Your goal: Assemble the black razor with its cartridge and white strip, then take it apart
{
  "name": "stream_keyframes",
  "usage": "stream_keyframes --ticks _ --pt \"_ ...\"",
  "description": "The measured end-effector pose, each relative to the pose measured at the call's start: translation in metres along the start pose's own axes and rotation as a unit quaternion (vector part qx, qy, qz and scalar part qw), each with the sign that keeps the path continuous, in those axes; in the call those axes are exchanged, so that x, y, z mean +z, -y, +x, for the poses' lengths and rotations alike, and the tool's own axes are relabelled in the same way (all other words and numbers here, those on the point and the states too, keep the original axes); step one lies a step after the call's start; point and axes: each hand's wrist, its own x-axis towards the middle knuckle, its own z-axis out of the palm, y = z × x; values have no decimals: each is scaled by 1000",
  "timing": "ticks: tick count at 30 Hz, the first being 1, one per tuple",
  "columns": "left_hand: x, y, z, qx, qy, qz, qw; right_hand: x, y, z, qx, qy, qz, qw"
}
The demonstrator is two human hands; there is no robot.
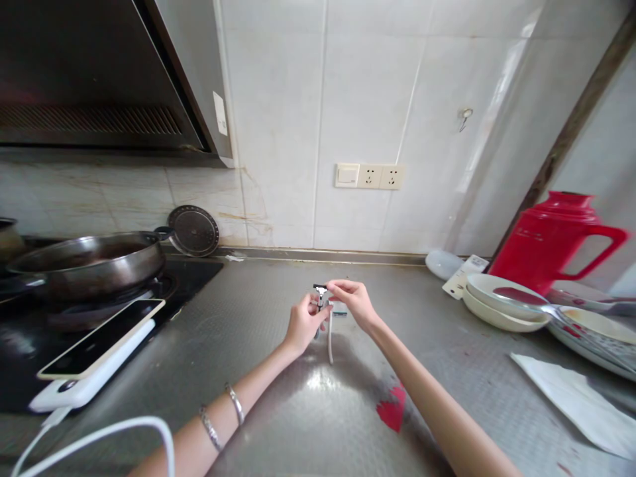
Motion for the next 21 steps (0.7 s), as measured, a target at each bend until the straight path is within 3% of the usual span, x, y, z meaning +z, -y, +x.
stream_keyframes --ticks 7,12,17,21 --pt "-6 2 7 7 -17 -26 999 -1 2 -2 36 -6 64 997" --pt "-7 7 14 -26 -33 -71 997 -5 2 -1 41 -40 38 998" --pt "-15 13 26 -21 -57 -65 996 -5 -4 0 74 -73 -115 988" --pt "-21 16 32 -57 -58 -51 995 -1 -6 -2 56 -73 -316 944"
